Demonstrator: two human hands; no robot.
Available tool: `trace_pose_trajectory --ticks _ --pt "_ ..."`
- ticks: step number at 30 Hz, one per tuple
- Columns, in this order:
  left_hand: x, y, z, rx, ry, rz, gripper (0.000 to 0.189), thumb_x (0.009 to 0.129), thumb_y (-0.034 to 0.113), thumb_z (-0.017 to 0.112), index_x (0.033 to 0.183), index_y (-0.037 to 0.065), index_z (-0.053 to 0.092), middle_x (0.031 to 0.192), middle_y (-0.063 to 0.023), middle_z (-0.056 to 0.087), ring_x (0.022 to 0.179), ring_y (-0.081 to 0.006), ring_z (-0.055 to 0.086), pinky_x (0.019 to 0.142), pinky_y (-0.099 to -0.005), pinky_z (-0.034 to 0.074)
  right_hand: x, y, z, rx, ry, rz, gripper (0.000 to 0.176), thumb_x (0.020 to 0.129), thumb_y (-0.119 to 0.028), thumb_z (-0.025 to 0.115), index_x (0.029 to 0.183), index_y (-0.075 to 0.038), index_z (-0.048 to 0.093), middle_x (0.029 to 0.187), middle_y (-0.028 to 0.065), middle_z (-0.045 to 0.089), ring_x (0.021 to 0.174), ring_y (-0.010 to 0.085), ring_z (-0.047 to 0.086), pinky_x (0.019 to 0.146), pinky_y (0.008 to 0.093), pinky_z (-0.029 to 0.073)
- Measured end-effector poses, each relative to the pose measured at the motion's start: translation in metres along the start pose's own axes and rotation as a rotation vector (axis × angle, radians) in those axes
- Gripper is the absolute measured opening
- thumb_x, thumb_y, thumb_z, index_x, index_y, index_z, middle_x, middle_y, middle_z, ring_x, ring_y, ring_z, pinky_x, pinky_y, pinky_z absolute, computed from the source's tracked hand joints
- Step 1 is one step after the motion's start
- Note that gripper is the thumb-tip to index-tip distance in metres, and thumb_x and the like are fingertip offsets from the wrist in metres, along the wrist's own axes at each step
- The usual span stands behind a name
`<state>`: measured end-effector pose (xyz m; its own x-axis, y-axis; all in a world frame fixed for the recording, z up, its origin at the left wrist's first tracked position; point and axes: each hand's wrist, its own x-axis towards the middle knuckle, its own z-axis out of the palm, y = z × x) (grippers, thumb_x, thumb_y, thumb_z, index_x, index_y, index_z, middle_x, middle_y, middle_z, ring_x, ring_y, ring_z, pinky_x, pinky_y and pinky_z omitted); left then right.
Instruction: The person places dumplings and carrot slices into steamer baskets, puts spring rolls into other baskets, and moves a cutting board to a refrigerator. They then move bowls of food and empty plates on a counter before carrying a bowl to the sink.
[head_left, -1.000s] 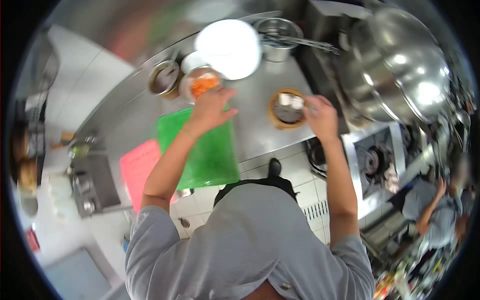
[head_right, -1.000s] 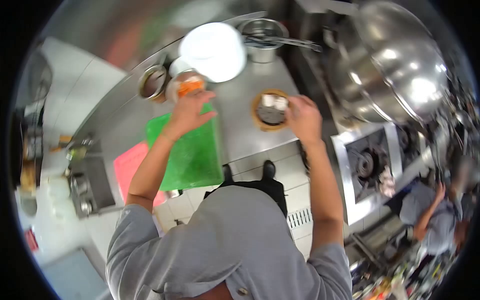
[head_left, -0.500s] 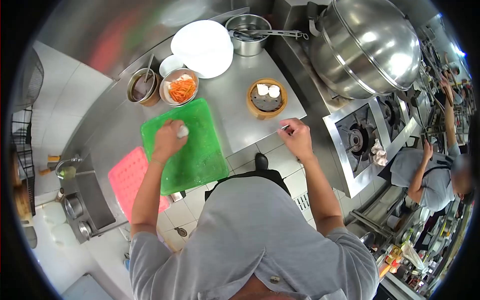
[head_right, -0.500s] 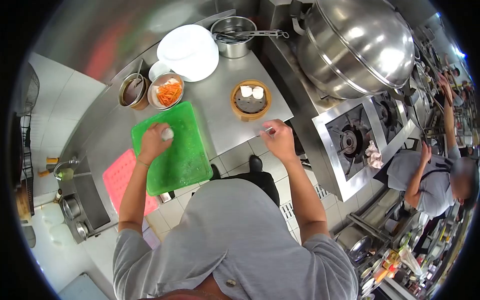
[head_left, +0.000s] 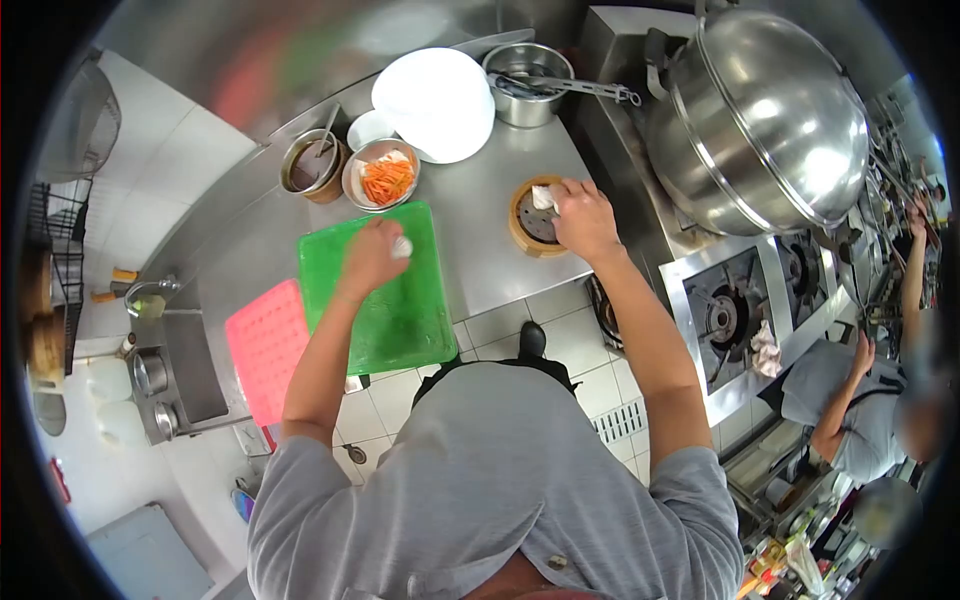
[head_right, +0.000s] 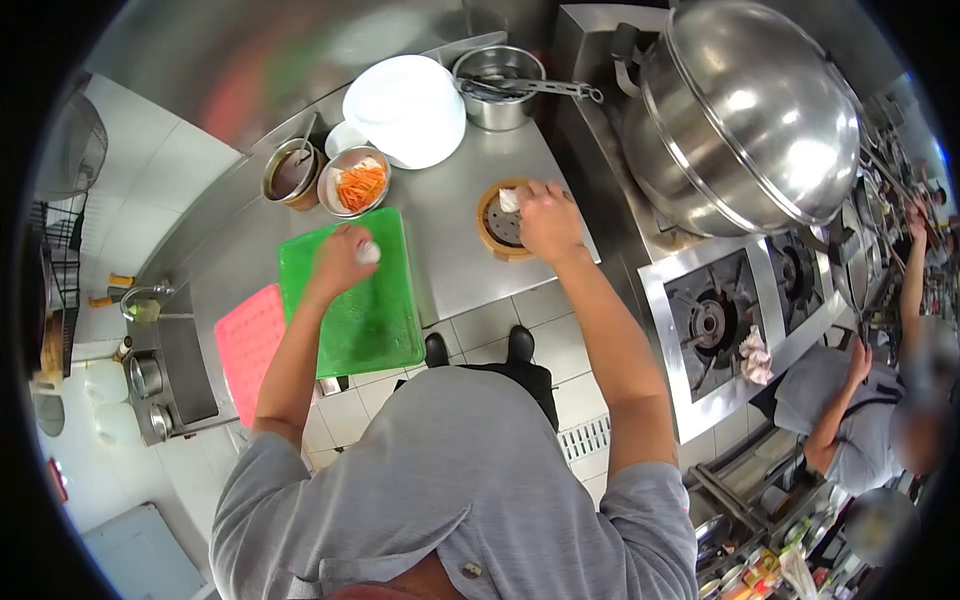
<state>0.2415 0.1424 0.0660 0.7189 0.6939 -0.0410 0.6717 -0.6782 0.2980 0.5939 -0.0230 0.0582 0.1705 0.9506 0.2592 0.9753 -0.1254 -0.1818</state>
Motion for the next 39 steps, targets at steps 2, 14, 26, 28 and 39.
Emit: trace_pose_trajectory --ticks 2,14,26,28,39 --pt "-0.016 -0.02 0.003 0.023 -0.01 -0.089 0.042 0.068 0.023 0.084 0.103 0.009 0.065 0.107 -0.0156 0.066 0.093 -0.0369 0.068 0.08 -0.048 0.057 0.01 0.005 0.007 -0.02 -0.044 0.001 0.031 0.072 -0.004 0.074 0.102 -0.004 0.069 0.11 0.0118 0.068 0.11 0.0326 0.064 0.094 0.0419 0.055" --pt "0.055 -0.092 -0.047 0.029 0.226 -0.389 0.042 0.085 0.045 0.076 0.091 0.004 0.071 0.088 -0.0189 0.074 0.085 -0.0364 0.072 0.075 -0.047 0.058 0.018 -0.016 0.04 -0.084 -0.171 0.042 0.048 0.089 -0.032 0.077 0.123 -0.003 0.058 0.119 0.0176 0.064 0.11 0.0355 0.066 0.089 0.043 0.058" --pt "0.096 -0.133 -0.019 -0.68 0.025 -0.572 0.023 0.087 0.018 0.066 0.074 -0.001 0.066 0.061 -0.0139 0.067 0.06 -0.025 0.073 0.063 -0.0375 0.062 0.002 -0.018 0.038 0.119 -0.09 0.086 0.05 0.087 -0.015 0.077 0.131 -0.004 0.057 0.124 0.0209 0.058 0.114 0.0405 0.063 0.098 0.0483 0.053" --pt "0.09 -0.133 -0.028 -1.005 -0.011 -0.63 0.018 0.088 0.014 0.066 0.08 -0.001 0.064 0.065 -0.0118 0.065 0.064 -0.026 0.074 0.062 -0.0362 0.063 0.002 -0.022 0.034 0.256 -0.113 0.147 0.049 0.084 -0.009 0.077 0.129 -0.006 0.059 0.124 0.0207 0.059 0.115 0.0413 0.061 0.1 0.0489 0.05" --pt "-0.004 -0.168 -0.064 -1.234 0.177 -0.569 0.012 0.091 0.011 0.068 0.091 0.001 0.064 0.076 -0.0062 0.065 0.059 -0.0173 0.066 0.058 -0.0321 0.06 0.031 -0.101 0.017 0.6 0.008 -0.008 0.038 0.087 -0.006 0.071 0.124 -0.006 0.064 0.114 0.0187 0.064 0.105 0.0404 0.065 0.093 0.046 0.053"
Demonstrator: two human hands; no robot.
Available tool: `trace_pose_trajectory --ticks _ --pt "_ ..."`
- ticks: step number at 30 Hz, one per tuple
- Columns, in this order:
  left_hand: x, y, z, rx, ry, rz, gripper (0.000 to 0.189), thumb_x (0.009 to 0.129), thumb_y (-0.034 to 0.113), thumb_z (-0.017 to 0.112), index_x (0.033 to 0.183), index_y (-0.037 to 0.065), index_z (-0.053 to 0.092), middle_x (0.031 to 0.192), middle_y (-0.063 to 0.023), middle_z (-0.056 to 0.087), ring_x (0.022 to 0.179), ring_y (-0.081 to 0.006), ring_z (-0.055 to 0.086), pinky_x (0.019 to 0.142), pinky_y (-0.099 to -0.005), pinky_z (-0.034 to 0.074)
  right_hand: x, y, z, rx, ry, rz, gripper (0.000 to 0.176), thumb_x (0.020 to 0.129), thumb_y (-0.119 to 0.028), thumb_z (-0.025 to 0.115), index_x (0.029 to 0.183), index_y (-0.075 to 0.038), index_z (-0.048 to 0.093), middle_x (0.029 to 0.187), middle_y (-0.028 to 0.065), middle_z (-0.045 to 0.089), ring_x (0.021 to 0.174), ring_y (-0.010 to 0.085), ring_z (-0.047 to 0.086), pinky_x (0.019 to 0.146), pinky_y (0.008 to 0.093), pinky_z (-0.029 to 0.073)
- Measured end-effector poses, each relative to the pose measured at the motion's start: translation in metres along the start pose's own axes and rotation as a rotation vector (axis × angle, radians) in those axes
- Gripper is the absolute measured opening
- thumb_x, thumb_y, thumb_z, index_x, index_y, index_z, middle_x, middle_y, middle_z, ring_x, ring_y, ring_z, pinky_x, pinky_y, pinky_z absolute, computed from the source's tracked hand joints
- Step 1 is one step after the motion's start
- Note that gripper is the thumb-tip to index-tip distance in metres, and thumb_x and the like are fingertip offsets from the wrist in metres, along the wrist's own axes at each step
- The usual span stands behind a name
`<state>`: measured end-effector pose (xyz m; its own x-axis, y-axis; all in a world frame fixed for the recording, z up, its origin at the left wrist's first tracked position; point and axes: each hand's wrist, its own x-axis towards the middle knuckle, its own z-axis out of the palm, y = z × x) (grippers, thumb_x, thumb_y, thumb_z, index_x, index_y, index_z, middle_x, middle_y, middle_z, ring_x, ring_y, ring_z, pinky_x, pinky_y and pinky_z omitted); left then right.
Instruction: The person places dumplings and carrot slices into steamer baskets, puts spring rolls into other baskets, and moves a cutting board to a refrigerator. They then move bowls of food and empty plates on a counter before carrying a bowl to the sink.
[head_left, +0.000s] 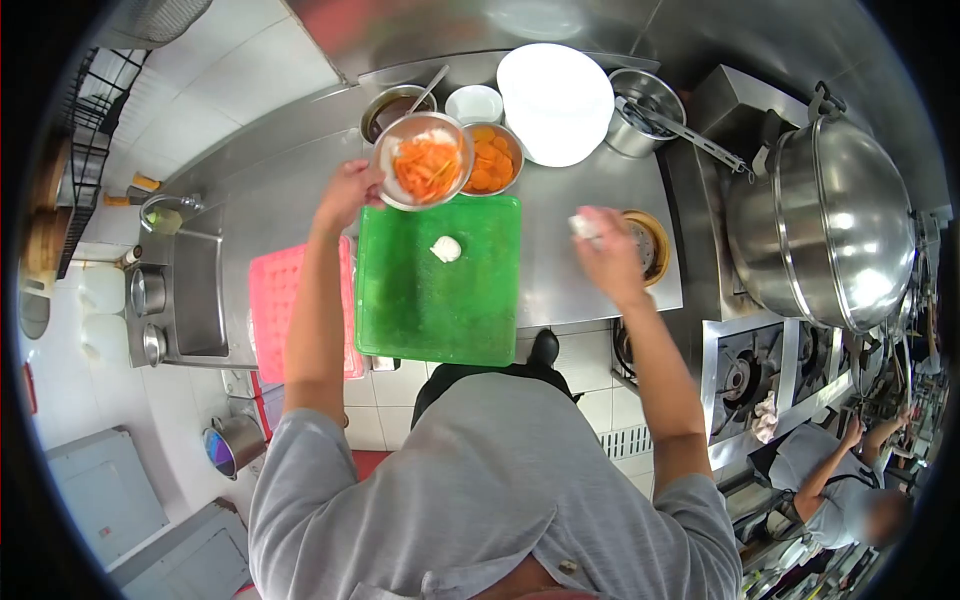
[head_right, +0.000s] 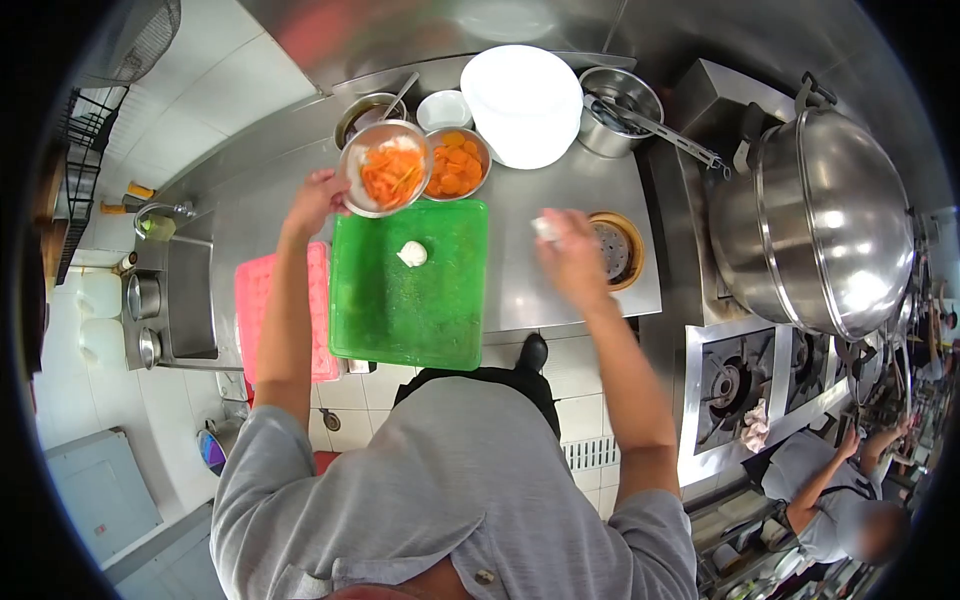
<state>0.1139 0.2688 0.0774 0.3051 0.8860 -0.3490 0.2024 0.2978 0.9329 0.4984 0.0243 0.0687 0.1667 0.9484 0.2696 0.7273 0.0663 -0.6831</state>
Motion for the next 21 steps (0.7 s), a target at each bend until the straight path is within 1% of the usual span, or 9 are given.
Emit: trace_pose_trajectory --ticks 2,5,6,9,11,13,15,18,21 --pt "-0.032 -0.009 -0.022 0.105 0.018 0.002 0.011 0.091 0.013 0.069 0.09 0.004 0.065 0.075 -0.0049 0.066 0.059 -0.0148 0.063 0.059 -0.0339 0.061 0.004 -0.033 0.038 0.029 -0.107 -0.053 0.037 0.087 -0.008 0.072 0.123 -0.006 0.064 0.115 0.0186 0.062 0.107 0.0399 0.063 0.094 0.046 0.053" --pt "-0.059 -0.051 -0.045 0.044 0.05 -0.07 0.013 0.092 0.012 0.069 0.088 0.0 0.067 0.076 -0.0067 0.068 0.057 -0.0144 0.064 0.053 -0.0297 0.059 0.008 -0.055 0.094 0.034 -0.261 -0.126 0.034 0.087 -0.013 0.073 0.12 -0.006 0.066 0.12 0.0185 0.061 0.112 0.0399 0.061 0.096 0.0461 0.052" --pt "-0.068 -0.063 -0.047 -0.004 0.061 -0.095 0.013 0.092 0.013 0.07 0.088 0.001 0.067 0.076 -0.0065 0.068 0.057 -0.0143 0.064 0.052 -0.0292 0.058 0.01 -0.059 0.103 0.033 -0.318 -0.144 0.033 0.088 -0.015 0.073 0.119 -0.006 0.067 0.122 0.0186 0.06 0.113 0.04 0.06 0.097 0.0461 0.052" --pt "-0.086 -0.088 -0.049 -0.162 0.058 -0.135 0.015 0.093 0.014 0.071 0.089 0.001 0.066 0.078 -0.0068 0.069 0.059 -0.0149 0.067 0.051 -0.027 0.059 0.031 -0.07 0.106 -0.041 -0.326 -0.257 0.033 0.088 -0.022 0.074 0.116 -0.006 0.068 0.121 0.019 0.063 0.11 0.0401 0.062 0.094 0.0462 0.053" --pt "-0.094 -0.093 -0.05 -0.137 0.033 -0.134 0.017 0.094 0.017 0.072 0.09 0.002 0.066 0.079 -0.0069 0.069 0.062 -0.0149 0.069 0.052 -0.0265 0.058 0.071 -0.063 0.112 -0.032 -0.287 -0.059 0.033 0.087 -0.026 0.075 0.114 -0.006 0.07 0.12 0.0192 0.065 0.106 0.0396 0.065 0.091 0.0463 0.055" --pt "-0.102 -0.088 -0.049 -0.098 0.027 -0.126 0.019 0.095 0.02 0.072 0.09 0.003 0.066 0.08 -0.0066 0.069 0.063 -0.0144 0.07 0.052 -0.0258 0.058 0.12 -0.039 0.13 -0.113 -0.216 -0.001 0.029 0.088 -0.023 0.073 0.111 -0.005 0.07 0.114 0.0186 0.069 0.102 0.0388 0.068 0.089 0.0469 0.056" --pt "-0.111 -0.077 -0.046 -0.04 0.031 -0.116 0.023 0.096 0.024 0.072 0.09 0.004 0.065 0.081 -0.0059 0.07 0.065 -0.0134 0.07 0.051 -0.0248 0.056 0.158 -0.035 0.141 -0.307 -0.261 -0.003 0.023 0.089 -0.019 0.071 0.106 -0.004 0.071 0.112 0.018 0.071 0.101 0.0376 0.07 0.089 0.0477 0.056" --pt "-0.122 -0.067 -0.049 0.01 0.077 -0.128 0.025 0.098 0.028 0.071 0.091 0.005 0.066 0.08 -0.0037 0.069 0.066 -0.0118 0.07 0.051 -0.0237 0.053 0.182 -0.021 0.172 -0.428 -0.261 -0.02 0.019 0.088 -0.015 0.069 0.103 -0.004 0.072 0.111 0.0189 0.072 0.103 0.0366 0.071 0.09 0.0485 0.057" --pt "-0.133 -0.064 -0.062 0.083 0.217 -0.028 0.026 0.099 0.029 0.071 0.091 0.005 0.066 0.078 -0.0019 0.068 0.066 -0.0112 0.07 0.051 -0.0233 0.051 0.193 -0.034 0.175 -0.576 -0.498 0.066 0.021 0.086 -0.013 0.068 0.105 -0.003 0.072 0.116 0.0199 0.072 0.106 0.0361 0.07 0.093 0.0482 0.056"
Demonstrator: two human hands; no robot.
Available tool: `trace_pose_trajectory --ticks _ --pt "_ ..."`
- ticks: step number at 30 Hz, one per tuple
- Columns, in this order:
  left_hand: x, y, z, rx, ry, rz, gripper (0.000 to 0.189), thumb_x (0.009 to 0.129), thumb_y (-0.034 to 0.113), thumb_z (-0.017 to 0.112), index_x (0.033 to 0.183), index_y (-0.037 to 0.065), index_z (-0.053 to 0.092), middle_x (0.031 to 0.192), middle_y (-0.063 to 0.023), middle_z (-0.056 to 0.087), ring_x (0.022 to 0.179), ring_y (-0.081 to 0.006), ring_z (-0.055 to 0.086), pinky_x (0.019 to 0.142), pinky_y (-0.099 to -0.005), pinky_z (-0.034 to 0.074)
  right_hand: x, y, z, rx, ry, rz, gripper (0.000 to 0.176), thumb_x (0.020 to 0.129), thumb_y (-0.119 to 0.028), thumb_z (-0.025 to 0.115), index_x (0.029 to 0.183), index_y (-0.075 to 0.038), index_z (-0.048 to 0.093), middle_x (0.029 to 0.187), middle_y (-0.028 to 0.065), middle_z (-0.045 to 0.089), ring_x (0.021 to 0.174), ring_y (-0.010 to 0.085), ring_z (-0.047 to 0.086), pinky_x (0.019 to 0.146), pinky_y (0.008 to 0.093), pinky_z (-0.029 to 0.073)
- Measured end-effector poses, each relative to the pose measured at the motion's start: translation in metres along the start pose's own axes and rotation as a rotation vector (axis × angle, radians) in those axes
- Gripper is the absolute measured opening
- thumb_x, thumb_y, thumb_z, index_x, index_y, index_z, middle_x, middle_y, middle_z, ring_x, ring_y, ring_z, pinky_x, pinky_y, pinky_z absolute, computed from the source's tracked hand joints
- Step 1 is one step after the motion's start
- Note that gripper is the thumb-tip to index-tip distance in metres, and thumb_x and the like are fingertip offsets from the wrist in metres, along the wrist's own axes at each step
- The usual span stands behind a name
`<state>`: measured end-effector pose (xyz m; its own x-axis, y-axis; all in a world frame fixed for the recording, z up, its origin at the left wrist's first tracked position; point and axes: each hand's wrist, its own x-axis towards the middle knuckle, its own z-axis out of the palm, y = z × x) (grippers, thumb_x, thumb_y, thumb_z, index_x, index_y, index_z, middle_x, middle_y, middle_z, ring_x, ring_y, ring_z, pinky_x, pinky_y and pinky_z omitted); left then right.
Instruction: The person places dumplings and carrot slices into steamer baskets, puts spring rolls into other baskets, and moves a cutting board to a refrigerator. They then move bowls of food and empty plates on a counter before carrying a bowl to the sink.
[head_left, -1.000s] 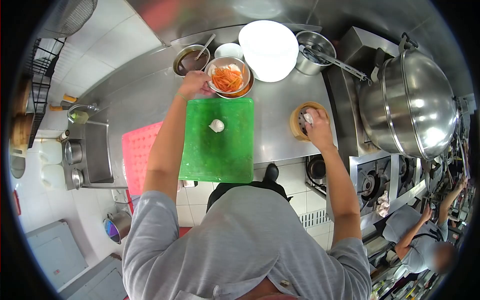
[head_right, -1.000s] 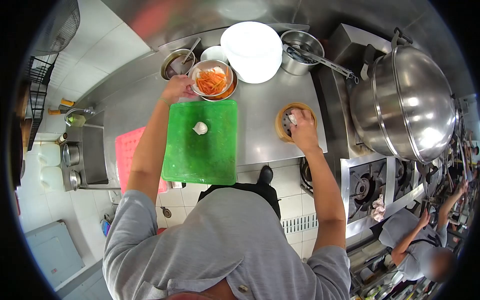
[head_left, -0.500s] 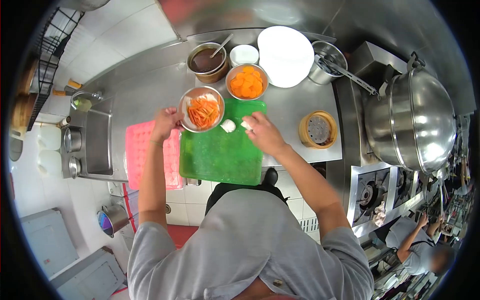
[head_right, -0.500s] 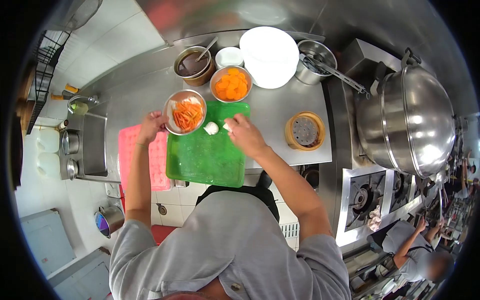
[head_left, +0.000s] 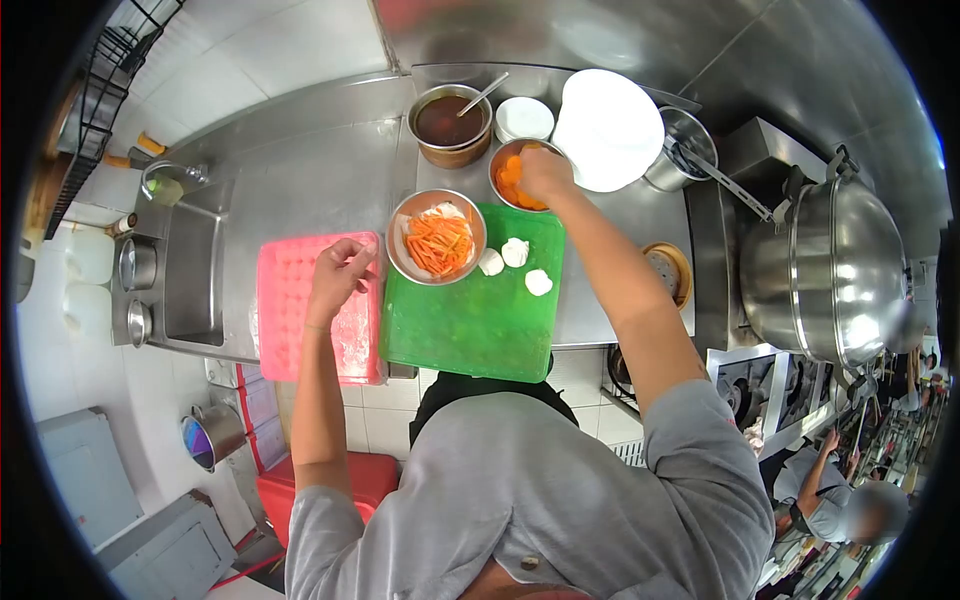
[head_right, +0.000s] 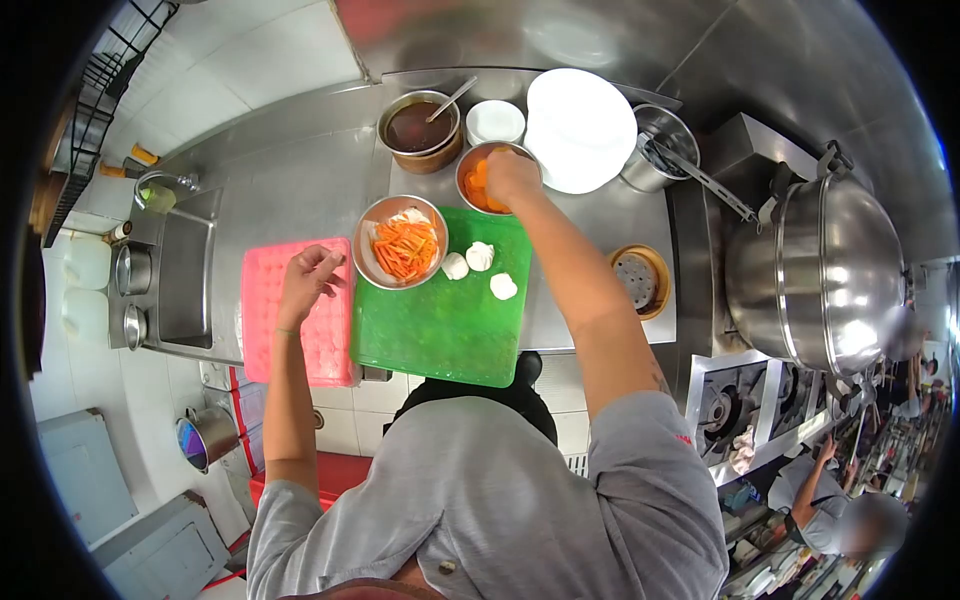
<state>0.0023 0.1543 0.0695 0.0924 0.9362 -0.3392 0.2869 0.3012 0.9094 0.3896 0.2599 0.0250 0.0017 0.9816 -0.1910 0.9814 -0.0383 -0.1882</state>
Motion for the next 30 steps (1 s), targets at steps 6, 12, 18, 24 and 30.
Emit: trace_pose_trajectory --ticks 6,12,18,24,30 --pt "-0.008 0.033 -0.021 0.148 0.063 0.273 0.024 0.099 0.025 0.071 0.095 0.001 0.068 0.076 -0.0013 0.068 0.067 -0.0104 0.07 0.053 -0.023 0.051 0.003 0.009 -0.004 0.064 0.069 -0.022 0.029 0.083 -0.014 0.071 0.11 -0.004 0.072 0.113 0.0205 0.073 0.104 0.0367 0.07 0.09 0.0459 0.058" --pt "-0.009 0.114 0.09 -0.183 -0.238 0.34 0.031 0.105 0.026 0.062 0.123 0.0 0.062 0.105 -0.0098 0.07 0.092 -0.0144 0.07 0.074 -0.0272 0.058 -0.043 0.034 -0.036 1.102 0.012 0.163 0.025 0.081 -0.01 0.082 0.102 -0.002 0.073 0.085 0.0108 0.075 0.073 0.02 0.072 0.059 0.0343 0.057" --pt "0.037 0.093 0.24 -0.848 -0.832 -0.189 0.039 0.107 0.031 0.056 0.132 0.0 0.057 0.123 -0.0162 0.066 0.106 -0.0288 0.069 0.092 -0.0426 0.059 -0.155 0.039 -0.047 1.198 0.277 -0.026 0.02 0.083 -0.012 0.081 0.097 0.001 0.074 0.084 0.0095 0.075 0.075 0.0161 0.071 0.067 0.0329 0.057" --pt "0.006 0.079 0.323 -0.773 -1.057 -0.285 0.035 0.105 0.018 0.056 0.127 -0.008 0.056 0.123 -0.0205 0.066 0.11 -0.0305 0.069 0.097 -0.0439 0.06 -0.259 0.097 -0.073 1.095 0.212 0.136 0.02 0.084 -0.008 0.075 0.101 0.001 0.075 0.087 0.0112 0.076 0.075 0.0159 0.071 0.066 0.0307 0.055" --pt "-0.029 0.088 0.37 -0.658 -1.206 -0.376 0.031 0.103 0.014 0.058 0.126 -0.008 0.056 0.118 -0.0218 0.068 0.105 -0.0332 0.072 0.093 -0.0424 0.061 -0.311 0.145 -0.048 1.051 0.388 0.207 0.017 0.084 -0.003 0.071 0.099 0.002 0.075 0.088 0.0133 0.077 0.077 0.0178 0.074 0.073 0.0291 0.058"
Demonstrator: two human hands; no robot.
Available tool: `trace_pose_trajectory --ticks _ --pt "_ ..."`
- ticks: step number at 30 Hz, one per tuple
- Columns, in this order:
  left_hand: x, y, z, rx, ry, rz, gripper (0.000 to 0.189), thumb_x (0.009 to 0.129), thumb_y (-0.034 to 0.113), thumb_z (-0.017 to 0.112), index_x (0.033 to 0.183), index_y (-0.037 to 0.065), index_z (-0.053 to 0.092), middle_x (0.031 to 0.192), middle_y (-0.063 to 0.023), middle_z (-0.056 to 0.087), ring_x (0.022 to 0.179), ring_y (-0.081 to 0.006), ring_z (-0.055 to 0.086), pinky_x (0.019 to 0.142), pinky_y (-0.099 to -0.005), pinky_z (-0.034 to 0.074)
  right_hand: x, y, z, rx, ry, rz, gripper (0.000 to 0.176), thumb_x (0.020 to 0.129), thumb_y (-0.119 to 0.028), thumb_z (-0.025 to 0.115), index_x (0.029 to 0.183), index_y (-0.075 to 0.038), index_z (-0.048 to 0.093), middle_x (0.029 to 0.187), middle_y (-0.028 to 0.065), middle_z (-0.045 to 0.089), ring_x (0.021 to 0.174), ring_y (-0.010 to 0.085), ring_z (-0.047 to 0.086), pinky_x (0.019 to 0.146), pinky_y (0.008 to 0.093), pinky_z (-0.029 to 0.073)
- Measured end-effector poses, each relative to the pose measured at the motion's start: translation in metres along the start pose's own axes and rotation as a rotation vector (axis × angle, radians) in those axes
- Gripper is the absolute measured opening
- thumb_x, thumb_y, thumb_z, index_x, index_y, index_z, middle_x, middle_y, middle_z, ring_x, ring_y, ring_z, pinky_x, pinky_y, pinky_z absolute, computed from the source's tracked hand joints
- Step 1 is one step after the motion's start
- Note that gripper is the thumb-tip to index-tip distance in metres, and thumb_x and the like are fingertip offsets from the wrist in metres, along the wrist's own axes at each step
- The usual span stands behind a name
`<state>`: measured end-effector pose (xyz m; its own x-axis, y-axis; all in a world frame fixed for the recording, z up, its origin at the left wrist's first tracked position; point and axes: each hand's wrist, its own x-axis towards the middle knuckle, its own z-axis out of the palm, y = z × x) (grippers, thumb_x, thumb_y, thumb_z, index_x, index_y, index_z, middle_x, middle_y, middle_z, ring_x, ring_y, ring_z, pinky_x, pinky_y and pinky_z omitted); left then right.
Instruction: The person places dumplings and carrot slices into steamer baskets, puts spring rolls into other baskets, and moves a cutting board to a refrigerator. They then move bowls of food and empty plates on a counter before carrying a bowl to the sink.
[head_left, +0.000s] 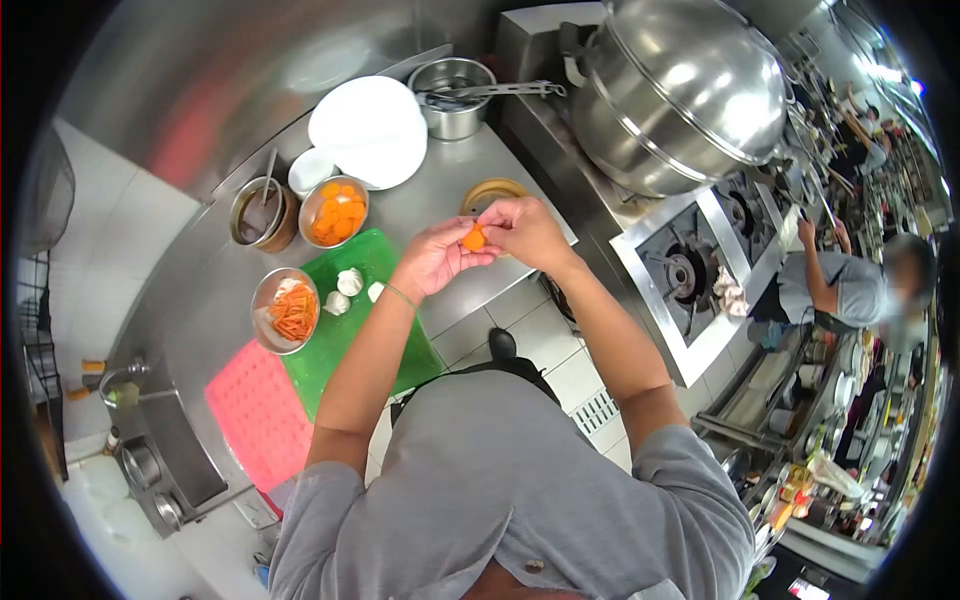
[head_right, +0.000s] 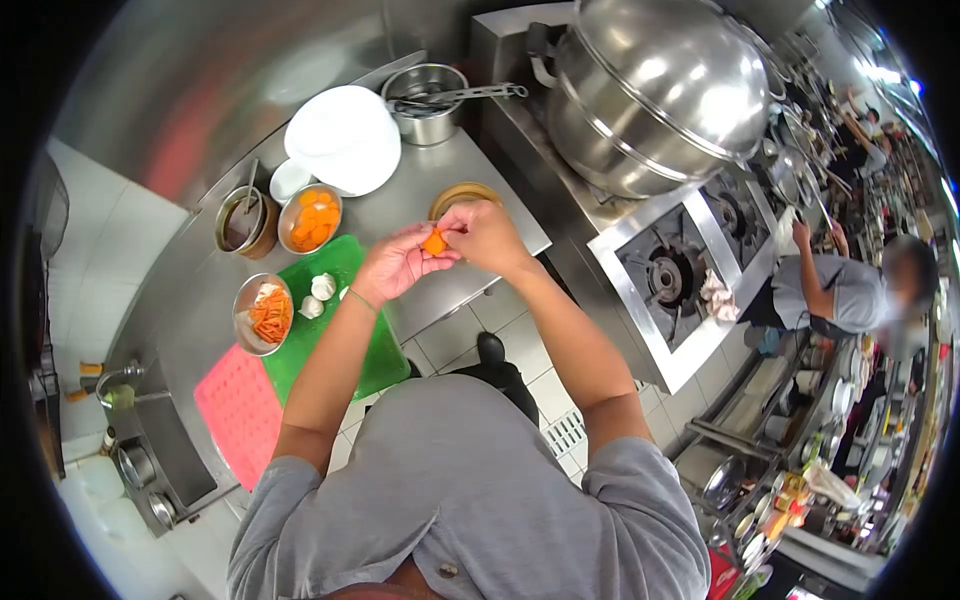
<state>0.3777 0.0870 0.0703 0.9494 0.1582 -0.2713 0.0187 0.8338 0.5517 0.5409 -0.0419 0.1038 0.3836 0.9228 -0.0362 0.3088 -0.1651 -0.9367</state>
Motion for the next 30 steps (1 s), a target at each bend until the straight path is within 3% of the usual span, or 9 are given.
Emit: trace_pose_trajectory --ticks 4,14,17,23,26,29,30 --pt "0.017 -0.008 0.003 0.081 -0.036 -0.009 0.033 0.103 0.014 0.057 0.127 -0.009 0.056 0.118 -0.0229 0.068 0.105 -0.0354 0.072 0.09 -0.0414 0.062 -0.023 -0.017 -0.016 -0.086 0.109 -0.023 0.02 0.082 -0.007 0.074 0.1 0.002 0.075 0.087 0.0131 0.077 0.077 0.0181 0.074 0.074 0.0301 0.058" --pt "0.022 -0.004 0.032 0.055 -0.057 -0.014 0.039 0.104 0.015 0.057 0.133 -0.011 0.052 0.123 -0.0262 0.066 0.109 -0.0398 0.07 0.091 -0.0447 0.061 -0.021 -0.006 -0.034 0.039 0.037 0.086 0.022 0.085 -0.012 0.077 0.101 0.003 0.075 0.086 0.0101 0.075 0.075 0.0128 0.069 0.068 0.0281 0.056" --pt "0.016 -0.003 0.029 0.136 -0.079 0.005 0.037 0.104 0.018 0.058 0.129 -0.009 0.056 0.119 -0.0232 0.068 0.107 -0.0359 0.071 0.093 -0.0442 0.059 -0.018 -0.006 -0.03 0.119 0.017 0.102 0.019 0.087 -0.011 0.077 0.099 0.004 0.075 0.083 0.0079 0.074 0.073 0.0106 0.067 0.065 0.0269 0.055" --pt "0.014 -0.005 0.018 0.421 0.031 -0.018 0.034 0.102 0.024 0.063 0.124 -0.001 0.062 0.114 -0.0139 0.071 0.096 -0.0224 0.072 0.08 -0.035 0.06 -0.007 0.001 -0.024 0.156 -0.008 0.121 0.014 0.092 -0.01 0.072 0.096 0.003 0.076 0.078 0.0064 0.072 0.07 0.0099 0.066 0.063 0.0259 0.053" --pt "0.012 -0.005 0.014 0.457 0.051 -0.021 0.031 0.102 0.023 0.063 0.124 0.0 0.063 0.113 -0.0122 0.071 0.091 -0.019 0.071 0.074 -0.0315 0.058 -0.006 0.005 -0.02 0.025 0.008 0.04 0.012 0.092 -0.009 0.072 0.094 0.002 0.076 0.077 0.0055 0.072 0.071 0.0106 0.068 0.063 0.0257 0.054" --pt "0.011 -0.004 0.017 0.522 0.133 -0.029 0.033 0.102 0.022 0.064 0.126 0.0 0.062 0.111 -0.0112 0.071 0.089 -0.0175 0.07 0.069 -0.0292 0.057 -0.011 -0.008 -0.018 -0.304 0.097 -0.065 0.008 0.091 -0.006 0.072 0.09 0.002 0.074 0.078 0.005 0.072 0.073 0.0104 0.069 0.066 0.0259 0.055" --pt "0.011 -0.004 0.02 0.529 0.13 -0.004 0.033 0.101 0.021 0.063 0.127 0.0 0.062 0.11 -0.0107 0.072 0.087 -0.0171 0.07 0.067 -0.0285 0.057 -0.011 -0.007 -0.017 -0.155 0.081 -0.034 0.007 0.09 -0.005 0.072 0.09 0.002 0.073 0.078 0.0054 0.073 0.073 0.0109 0.069 0.067 0.0264 0.056"
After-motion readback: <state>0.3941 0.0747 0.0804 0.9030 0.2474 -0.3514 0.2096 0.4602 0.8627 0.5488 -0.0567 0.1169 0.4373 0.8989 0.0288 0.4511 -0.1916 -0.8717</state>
